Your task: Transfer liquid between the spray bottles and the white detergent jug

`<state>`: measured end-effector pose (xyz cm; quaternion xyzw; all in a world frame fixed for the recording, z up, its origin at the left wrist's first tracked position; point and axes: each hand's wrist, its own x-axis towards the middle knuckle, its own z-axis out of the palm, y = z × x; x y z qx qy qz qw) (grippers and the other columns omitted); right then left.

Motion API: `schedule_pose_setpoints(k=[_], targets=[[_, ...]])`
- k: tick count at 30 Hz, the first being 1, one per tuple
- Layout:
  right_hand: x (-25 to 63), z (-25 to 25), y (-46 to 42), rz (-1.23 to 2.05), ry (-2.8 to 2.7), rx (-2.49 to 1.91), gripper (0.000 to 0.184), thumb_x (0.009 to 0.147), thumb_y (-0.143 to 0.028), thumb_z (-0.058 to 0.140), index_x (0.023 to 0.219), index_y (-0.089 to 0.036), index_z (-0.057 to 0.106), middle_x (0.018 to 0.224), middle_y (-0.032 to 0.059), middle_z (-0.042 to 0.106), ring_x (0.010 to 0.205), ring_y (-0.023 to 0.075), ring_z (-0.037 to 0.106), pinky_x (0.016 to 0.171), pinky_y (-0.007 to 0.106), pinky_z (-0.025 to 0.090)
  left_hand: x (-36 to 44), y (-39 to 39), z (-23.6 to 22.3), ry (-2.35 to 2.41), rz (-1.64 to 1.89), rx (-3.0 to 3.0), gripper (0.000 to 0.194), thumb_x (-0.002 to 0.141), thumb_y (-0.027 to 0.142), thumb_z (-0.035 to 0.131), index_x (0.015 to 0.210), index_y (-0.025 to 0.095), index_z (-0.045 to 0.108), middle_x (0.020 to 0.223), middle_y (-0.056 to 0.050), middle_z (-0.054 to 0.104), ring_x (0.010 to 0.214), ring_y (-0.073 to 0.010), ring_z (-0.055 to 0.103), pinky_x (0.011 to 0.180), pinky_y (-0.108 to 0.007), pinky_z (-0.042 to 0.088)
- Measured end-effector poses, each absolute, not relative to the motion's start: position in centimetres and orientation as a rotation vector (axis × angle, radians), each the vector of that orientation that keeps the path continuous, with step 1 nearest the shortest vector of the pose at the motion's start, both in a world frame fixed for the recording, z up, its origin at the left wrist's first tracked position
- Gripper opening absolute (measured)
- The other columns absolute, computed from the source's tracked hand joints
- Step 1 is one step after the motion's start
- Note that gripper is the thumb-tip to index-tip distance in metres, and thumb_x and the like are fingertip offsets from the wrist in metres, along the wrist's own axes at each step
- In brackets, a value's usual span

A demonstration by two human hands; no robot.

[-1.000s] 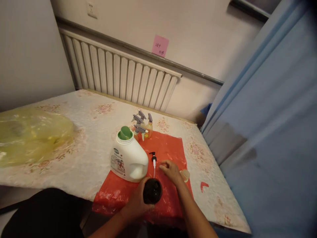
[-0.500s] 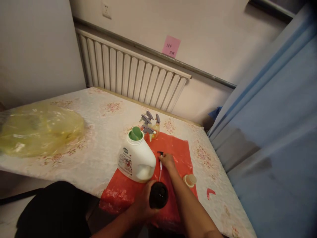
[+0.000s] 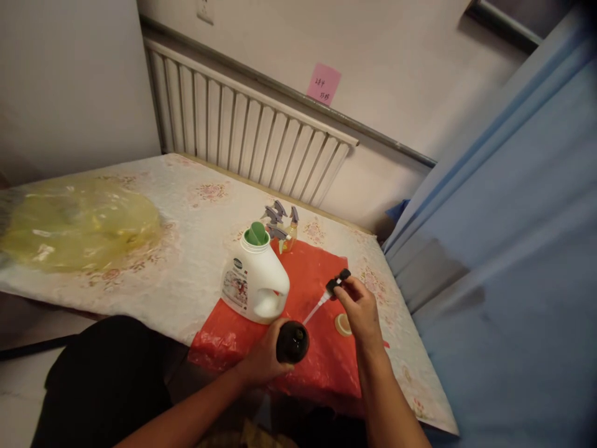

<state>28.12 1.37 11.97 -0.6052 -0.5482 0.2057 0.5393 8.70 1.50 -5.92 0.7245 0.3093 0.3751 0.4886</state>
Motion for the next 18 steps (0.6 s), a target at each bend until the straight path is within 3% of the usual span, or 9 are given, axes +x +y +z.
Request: schedule_pose_setpoints(k=[10, 18], targets=[[25.7, 10.3, -2.5, 0.359, -1.571, -1.43, 0.016, 0.078, -0.024, 0.065, 0.093, -0.019, 0.066, 0.089, 0.0039, 0.067, 0.076, 0.0176, 0.061, 0.072, 0.03, 0.049, 8.6, 1.1, -4.6, 0.753, 0.903, 1.735, 0.084, 0.056, 0.013, 0.075, 0.131, 0.024, 0.037, 0.129, -0.01, 0.054, 0.119, -0.0305, 0.052, 0.101, -0.047, 0.042], [24.5, 7.1, -3.5, 0.467, -1.543, -1.483, 0.01, 0.078, -0.024, 0.062, 0.087, -0.021, 0.066, 0.089, 0.0051, 0.07, 0.085, 0.0224, 0.064, 0.077, 0.033, 0.051, 8.7, 1.1, -4.9, 0.776, 0.895, 1.755, 0.084, 0.057, 0.013, 0.074, 0.131, 0.025, 0.035, 0.125, -0.009, 0.054, 0.114, -0.0287, 0.054, 0.096, -0.045, 0.045]])
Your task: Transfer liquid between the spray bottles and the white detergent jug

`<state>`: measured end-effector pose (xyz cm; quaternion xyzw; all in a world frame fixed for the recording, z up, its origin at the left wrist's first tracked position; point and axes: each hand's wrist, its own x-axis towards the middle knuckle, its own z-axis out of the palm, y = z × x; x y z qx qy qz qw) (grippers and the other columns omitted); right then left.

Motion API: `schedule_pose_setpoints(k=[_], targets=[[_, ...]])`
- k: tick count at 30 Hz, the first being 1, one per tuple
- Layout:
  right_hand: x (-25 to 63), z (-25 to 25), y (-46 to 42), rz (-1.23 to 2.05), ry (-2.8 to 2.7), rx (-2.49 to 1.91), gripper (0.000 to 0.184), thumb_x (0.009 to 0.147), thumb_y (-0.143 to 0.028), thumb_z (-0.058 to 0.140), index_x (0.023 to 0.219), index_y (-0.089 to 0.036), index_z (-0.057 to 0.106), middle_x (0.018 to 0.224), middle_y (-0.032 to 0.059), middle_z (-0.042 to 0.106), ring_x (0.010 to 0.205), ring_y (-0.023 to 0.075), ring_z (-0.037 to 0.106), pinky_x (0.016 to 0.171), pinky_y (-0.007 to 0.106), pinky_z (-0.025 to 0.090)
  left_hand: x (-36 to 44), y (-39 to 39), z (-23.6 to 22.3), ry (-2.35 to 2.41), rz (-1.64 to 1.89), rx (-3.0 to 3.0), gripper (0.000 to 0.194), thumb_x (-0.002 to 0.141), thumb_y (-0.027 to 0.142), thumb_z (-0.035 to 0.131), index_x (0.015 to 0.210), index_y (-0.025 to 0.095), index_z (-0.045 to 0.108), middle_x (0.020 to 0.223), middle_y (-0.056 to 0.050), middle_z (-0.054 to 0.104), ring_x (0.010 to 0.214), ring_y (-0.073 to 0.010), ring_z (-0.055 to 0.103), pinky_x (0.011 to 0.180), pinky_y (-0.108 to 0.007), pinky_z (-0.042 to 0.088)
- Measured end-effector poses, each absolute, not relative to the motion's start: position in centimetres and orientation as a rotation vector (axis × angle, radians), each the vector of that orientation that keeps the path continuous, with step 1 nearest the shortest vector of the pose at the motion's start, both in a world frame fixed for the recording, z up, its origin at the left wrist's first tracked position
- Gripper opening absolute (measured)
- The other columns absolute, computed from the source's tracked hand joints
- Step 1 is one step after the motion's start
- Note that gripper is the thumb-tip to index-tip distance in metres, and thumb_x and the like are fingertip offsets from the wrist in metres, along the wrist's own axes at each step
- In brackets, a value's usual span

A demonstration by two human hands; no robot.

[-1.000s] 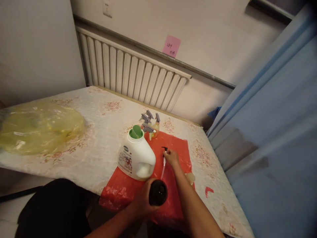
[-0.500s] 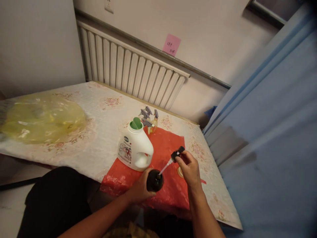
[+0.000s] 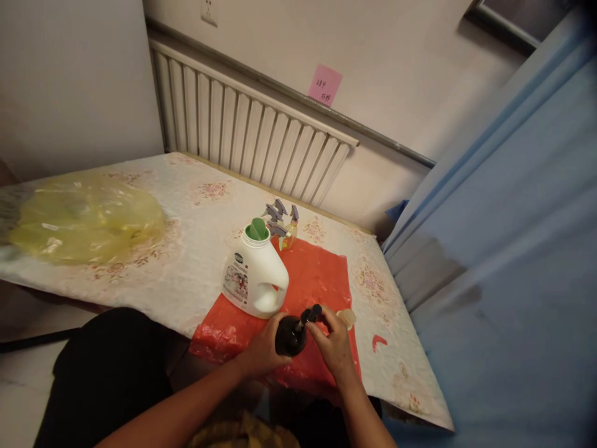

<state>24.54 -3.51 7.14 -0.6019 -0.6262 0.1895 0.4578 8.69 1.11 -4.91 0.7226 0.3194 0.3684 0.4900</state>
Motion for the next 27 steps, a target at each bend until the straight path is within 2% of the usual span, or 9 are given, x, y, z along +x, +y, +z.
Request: schedule_pose_setpoints(k=[13, 18, 24, 27], targets=[[24.8, 3.7, -3.4, 0.456, -1.603, -1.494, 0.016, 0.075, -0.018, 0.066, 0.09, -0.021, 0.067, 0.09, 0.0031, 0.07, 0.084, 0.0208, 0.064, 0.079, 0.032, 0.049, 8.9, 1.3, -5.8, 0.802, 0.921, 1.811, 0.087, 0.058, 0.016, 0.075, 0.134, 0.024, 0.033, 0.13, -0.01, 0.052, 0.118, -0.0294, 0.052, 0.098, -0.046, 0.045], [24.5, 3.4, -3.4, 0.442, -1.604, -1.503, 0.016, 0.073, -0.016, 0.066, 0.089, -0.022, 0.066, 0.087, 0.0019, 0.069, 0.083, 0.02, 0.063, 0.079, 0.031, 0.049, 8.9, 1.3, -5.8, 0.767, 0.935, 1.801, 0.085, 0.059, 0.017, 0.075, 0.133, 0.025, 0.033, 0.129, -0.009, 0.053, 0.116, -0.0283, 0.054, 0.097, -0.044, 0.046], [24.0, 2.7, -3.3, 0.351, -1.519, -1.575, 0.016, 0.07, -0.02, 0.07, 0.082, -0.021, 0.059, 0.079, 0.0006, 0.062, 0.076, 0.0198, 0.058, 0.072, 0.031, 0.047, 8.8, 1.3, -5.4, 0.773, 0.905, 1.802, 0.086, 0.057, 0.016, 0.076, 0.132, 0.023, 0.034, 0.129, -0.011, 0.053, 0.117, -0.0297, 0.054, 0.096, -0.045, 0.046], [24.0, 3.2, -3.4, 0.368, -1.553, -1.575, 0.02, 0.069, -0.019, 0.07, 0.086, -0.021, 0.06, 0.082, 0.0007, 0.063, 0.078, 0.02, 0.059, 0.073, 0.031, 0.047, 8.8, 1.3, -5.4, 0.769, 0.908, 1.787, 0.085, 0.058, 0.016, 0.075, 0.133, 0.024, 0.035, 0.128, -0.01, 0.053, 0.116, -0.0295, 0.054, 0.096, -0.046, 0.046]])
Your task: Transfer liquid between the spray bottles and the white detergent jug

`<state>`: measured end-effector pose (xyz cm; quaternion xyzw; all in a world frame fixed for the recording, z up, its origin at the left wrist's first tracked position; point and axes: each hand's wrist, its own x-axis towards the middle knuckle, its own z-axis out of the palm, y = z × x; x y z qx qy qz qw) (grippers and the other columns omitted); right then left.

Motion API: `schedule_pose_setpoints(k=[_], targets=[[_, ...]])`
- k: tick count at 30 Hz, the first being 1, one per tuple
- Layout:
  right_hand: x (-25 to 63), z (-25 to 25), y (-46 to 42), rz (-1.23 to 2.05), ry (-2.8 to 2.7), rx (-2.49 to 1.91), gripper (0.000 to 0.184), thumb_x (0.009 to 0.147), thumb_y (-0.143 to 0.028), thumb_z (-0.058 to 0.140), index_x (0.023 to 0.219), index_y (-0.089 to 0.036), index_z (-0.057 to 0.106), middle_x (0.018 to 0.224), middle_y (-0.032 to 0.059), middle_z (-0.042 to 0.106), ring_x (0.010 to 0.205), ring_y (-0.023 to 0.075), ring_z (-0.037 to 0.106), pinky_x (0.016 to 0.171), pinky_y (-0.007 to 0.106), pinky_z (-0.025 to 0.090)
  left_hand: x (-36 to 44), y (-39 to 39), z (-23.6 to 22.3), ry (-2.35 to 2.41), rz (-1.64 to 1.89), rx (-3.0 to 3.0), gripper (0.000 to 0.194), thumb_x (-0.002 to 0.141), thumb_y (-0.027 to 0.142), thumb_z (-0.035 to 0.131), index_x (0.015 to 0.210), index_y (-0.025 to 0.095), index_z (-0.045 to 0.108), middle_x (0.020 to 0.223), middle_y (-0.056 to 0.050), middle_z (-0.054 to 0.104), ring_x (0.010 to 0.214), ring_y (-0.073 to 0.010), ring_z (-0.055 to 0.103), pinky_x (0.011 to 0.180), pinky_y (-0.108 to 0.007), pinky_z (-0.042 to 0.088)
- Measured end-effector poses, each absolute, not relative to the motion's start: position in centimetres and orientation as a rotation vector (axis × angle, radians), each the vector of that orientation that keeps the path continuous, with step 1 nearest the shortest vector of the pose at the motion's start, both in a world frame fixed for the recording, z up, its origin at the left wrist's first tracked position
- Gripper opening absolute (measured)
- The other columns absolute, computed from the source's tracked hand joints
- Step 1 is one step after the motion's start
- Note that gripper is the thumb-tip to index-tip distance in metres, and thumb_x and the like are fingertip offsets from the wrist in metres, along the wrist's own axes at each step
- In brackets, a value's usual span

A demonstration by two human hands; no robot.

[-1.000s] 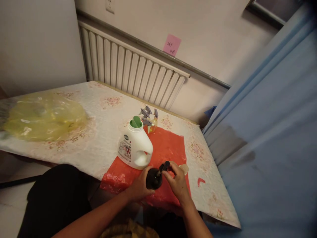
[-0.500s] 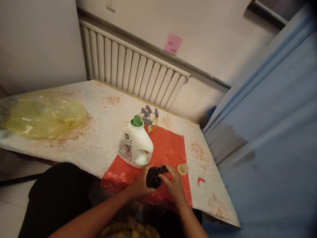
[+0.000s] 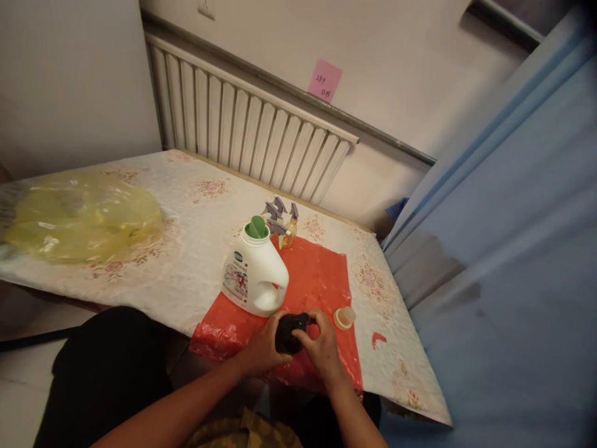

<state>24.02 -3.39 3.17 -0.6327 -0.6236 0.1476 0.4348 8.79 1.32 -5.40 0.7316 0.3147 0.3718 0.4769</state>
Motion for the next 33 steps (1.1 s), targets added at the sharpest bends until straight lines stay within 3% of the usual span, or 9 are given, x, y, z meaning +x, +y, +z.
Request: schedule_pose_setpoints(k=[6, 11, 16, 22, 25, 30, 33], targets=[[24.6, 5.2, -3.3, 0.538, -1.772, -1.495, 0.029, 0.072, -0.009, 0.063, 0.098, -0.023, 0.065, 0.099, 0.0032, 0.065, 0.095, 0.0215, 0.059, 0.087, 0.034, 0.046, 8.8, 1.2, -5.4, 0.796, 0.91, 1.799, 0.085, 0.058, 0.015, 0.074, 0.132, 0.025, 0.034, 0.128, -0.009, 0.054, 0.115, -0.0286, 0.055, 0.096, -0.046, 0.046], [24.9, 5.1, -3.0, 0.547, -1.726, -1.531, 0.014, 0.074, -0.016, 0.066, 0.088, -0.021, 0.067, 0.088, 0.0025, 0.067, 0.084, 0.0211, 0.061, 0.077, 0.032, 0.048, 8.7, 1.1, -5.1, 0.773, 0.901, 1.783, 0.085, 0.059, 0.018, 0.075, 0.133, 0.023, 0.033, 0.129, -0.01, 0.053, 0.117, -0.0288, 0.053, 0.098, -0.045, 0.046], [24.9, 4.3, -3.0, 0.496, -1.705, -1.547, 0.019, 0.073, -0.02, 0.069, 0.092, -0.022, 0.066, 0.088, 0.0022, 0.066, 0.084, 0.0211, 0.061, 0.077, 0.032, 0.047, 8.7, 1.1, -4.8, 0.732, 0.923, 1.755, 0.083, 0.06, 0.017, 0.074, 0.132, 0.025, 0.033, 0.129, -0.008, 0.053, 0.116, -0.0272, 0.054, 0.097, -0.043, 0.047], [24.3, 2.9, -2.9, 0.301, -1.63, -1.725, 0.022, 0.065, -0.027, 0.076, 0.075, -0.021, 0.057, 0.073, -0.0014, 0.057, 0.069, 0.0188, 0.054, 0.065, 0.031, 0.044, 8.6, 1.2, -4.9, 0.749, 0.904, 1.768, 0.084, 0.059, 0.016, 0.075, 0.132, 0.024, 0.035, 0.129, -0.009, 0.053, 0.118, -0.0296, 0.053, 0.099, -0.044, 0.045], [24.0, 2.6, -2.9, 0.301, -1.593, -1.739, 0.024, 0.063, -0.027, 0.077, 0.077, -0.02, 0.058, 0.073, -0.0011, 0.056, 0.069, 0.019, 0.054, 0.065, 0.032, 0.045, 8.6, 1.2, -5.2, 0.766, 0.907, 1.763, 0.084, 0.059, 0.017, 0.075, 0.132, 0.024, 0.035, 0.129, -0.009, 0.053, 0.117, -0.0301, 0.054, 0.098, -0.045, 0.046], [24.2, 3.7, -3.0, 0.491, -1.641, -1.549, 0.05, 0.064, -0.018, 0.073, 0.112, -0.022, 0.061, 0.107, 0.0054, 0.063, 0.095, 0.0231, 0.059, 0.083, 0.035, 0.049, 8.6, 1.1, -5.4, 0.773, 0.912, 1.774, 0.083, 0.06, 0.017, 0.074, 0.132, 0.024, 0.035, 0.129, -0.008, 0.053, 0.115, -0.0299, 0.055, 0.096, -0.043, 0.047], [24.7, 4.0, -3.0, 0.589, -1.689, -1.459, 0.039, 0.069, -0.013, 0.066, 0.106, -0.025, 0.066, 0.109, 0.0035, 0.065, 0.105, 0.0226, 0.058, 0.093, 0.036, 0.045, 8.7, 1.2, -5.5, 0.782, 0.904, 1.778, 0.085, 0.059, 0.015, 0.074, 0.133, 0.024, 0.034, 0.13, -0.009, 0.053, 0.116, -0.0295, 0.055, 0.096, -0.045, 0.047]])
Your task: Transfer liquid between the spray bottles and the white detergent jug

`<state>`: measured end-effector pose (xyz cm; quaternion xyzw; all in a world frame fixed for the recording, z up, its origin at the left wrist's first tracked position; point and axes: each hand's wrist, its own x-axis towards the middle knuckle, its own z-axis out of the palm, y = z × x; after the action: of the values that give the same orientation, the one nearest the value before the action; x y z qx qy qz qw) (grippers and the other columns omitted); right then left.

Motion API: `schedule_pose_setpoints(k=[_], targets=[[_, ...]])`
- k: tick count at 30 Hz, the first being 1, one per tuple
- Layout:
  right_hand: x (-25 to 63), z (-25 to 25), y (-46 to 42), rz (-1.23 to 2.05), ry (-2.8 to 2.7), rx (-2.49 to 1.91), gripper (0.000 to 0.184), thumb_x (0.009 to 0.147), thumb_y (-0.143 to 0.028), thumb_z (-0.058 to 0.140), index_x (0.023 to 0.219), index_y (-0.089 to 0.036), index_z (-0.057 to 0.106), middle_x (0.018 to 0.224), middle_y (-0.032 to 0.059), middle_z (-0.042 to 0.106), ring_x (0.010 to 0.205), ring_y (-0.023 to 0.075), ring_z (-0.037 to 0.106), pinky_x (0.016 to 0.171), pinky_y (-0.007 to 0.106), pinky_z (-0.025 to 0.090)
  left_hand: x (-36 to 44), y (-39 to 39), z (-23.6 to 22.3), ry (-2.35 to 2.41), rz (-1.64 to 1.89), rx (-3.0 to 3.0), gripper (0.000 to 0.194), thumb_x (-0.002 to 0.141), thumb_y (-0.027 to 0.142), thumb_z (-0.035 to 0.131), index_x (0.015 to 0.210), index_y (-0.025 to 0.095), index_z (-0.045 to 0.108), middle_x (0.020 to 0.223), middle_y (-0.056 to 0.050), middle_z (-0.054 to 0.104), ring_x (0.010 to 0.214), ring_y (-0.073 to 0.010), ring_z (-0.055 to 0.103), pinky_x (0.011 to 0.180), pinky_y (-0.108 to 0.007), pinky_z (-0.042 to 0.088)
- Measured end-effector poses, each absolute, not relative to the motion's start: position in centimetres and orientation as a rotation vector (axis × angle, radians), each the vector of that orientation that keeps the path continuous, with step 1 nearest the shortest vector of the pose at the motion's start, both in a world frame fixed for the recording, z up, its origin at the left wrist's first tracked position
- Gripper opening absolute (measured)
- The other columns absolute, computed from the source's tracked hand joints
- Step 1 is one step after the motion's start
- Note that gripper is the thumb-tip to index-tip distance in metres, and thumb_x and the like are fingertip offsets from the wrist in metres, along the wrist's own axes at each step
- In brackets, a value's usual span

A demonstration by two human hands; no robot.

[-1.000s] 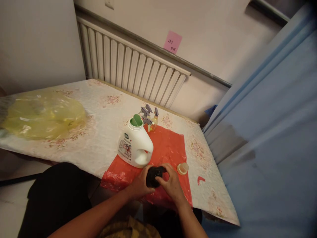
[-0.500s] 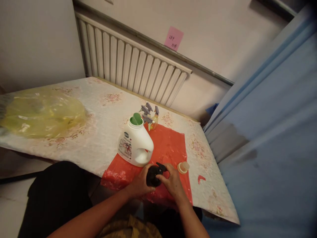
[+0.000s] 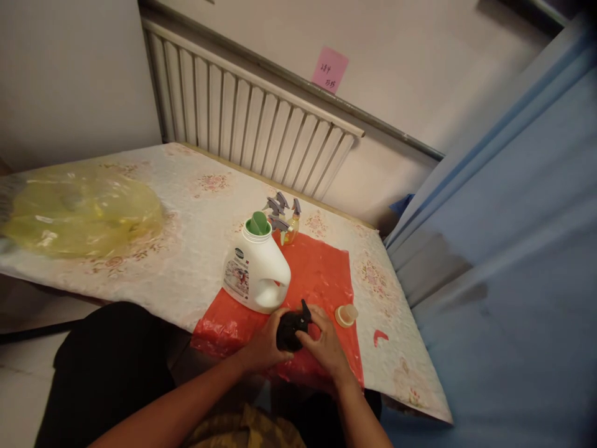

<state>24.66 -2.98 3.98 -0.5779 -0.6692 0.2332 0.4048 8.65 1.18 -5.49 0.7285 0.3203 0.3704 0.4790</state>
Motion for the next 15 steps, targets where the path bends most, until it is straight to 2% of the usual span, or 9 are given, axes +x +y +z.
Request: schedule_pose_setpoints(k=[4, 7, 9, 12, 15], targets=[[24.6, 2.9, -2.9, 0.525, -1.573, -1.525, 0.021, 0.069, -0.016, 0.069, 0.089, -0.021, 0.067, 0.092, 0.0025, 0.066, 0.091, 0.0222, 0.06, 0.085, 0.035, 0.047, 8.7, 1.2, -5.2, 0.776, 0.899, 1.784, 0.085, 0.058, 0.015, 0.075, 0.132, 0.023, 0.034, 0.128, -0.01, 0.054, 0.116, -0.0292, 0.054, 0.096, -0.045, 0.047], [24.3, 2.2, -2.8, 0.486, -1.509, -1.579, 0.023, 0.065, -0.019, 0.072, 0.086, -0.019, 0.063, 0.086, 0.0019, 0.064, 0.083, 0.0218, 0.059, 0.078, 0.035, 0.047, 8.7, 1.2, -4.8, 0.76, 0.902, 1.789, 0.082, 0.059, 0.016, 0.075, 0.13, 0.024, 0.035, 0.126, -0.009, 0.054, 0.114, -0.0289, 0.055, 0.095, -0.045, 0.047], [24.3, 2.4, -2.9, 0.497, -1.503, -1.577, 0.031, 0.063, -0.018, 0.073, 0.093, -0.019, 0.063, 0.092, 0.0028, 0.065, 0.089, 0.0225, 0.06, 0.083, 0.036, 0.047, 8.7, 1.2, -4.8, 0.76, 0.912, 1.79, 0.081, 0.06, 0.017, 0.075, 0.13, 0.023, 0.036, 0.126, -0.009, 0.054, 0.114, -0.0291, 0.055, 0.096, -0.045, 0.046], [24.6, 3.1, -3.2, 0.615, -1.551, -1.502, 0.044, 0.067, -0.015, 0.07, 0.11, -0.022, 0.062, 0.113, 0.0051, 0.064, 0.108, 0.0234, 0.058, 0.097, 0.038, 0.043, 8.7, 1.2, -4.9, 0.76, 0.913, 1.782, 0.083, 0.06, 0.016, 0.075, 0.132, 0.024, 0.034, 0.128, -0.01, 0.053, 0.115, -0.0295, 0.054, 0.096, -0.046, 0.046], [24.8, 3.5, -3.2, 0.707, -1.541, -1.465, 0.034, 0.073, -0.015, 0.063, 0.106, -0.023, 0.066, 0.111, 0.0037, 0.067, 0.109, 0.0224, 0.059, 0.099, 0.037, 0.042, 8.7, 1.2, -4.9, 0.758, 0.895, 1.776, 0.084, 0.059, 0.015, 0.074, 0.132, 0.024, 0.034, 0.128, -0.01, 0.053, 0.116, -0.0297, 0.054, 0.097, -0.047, 0.046]])
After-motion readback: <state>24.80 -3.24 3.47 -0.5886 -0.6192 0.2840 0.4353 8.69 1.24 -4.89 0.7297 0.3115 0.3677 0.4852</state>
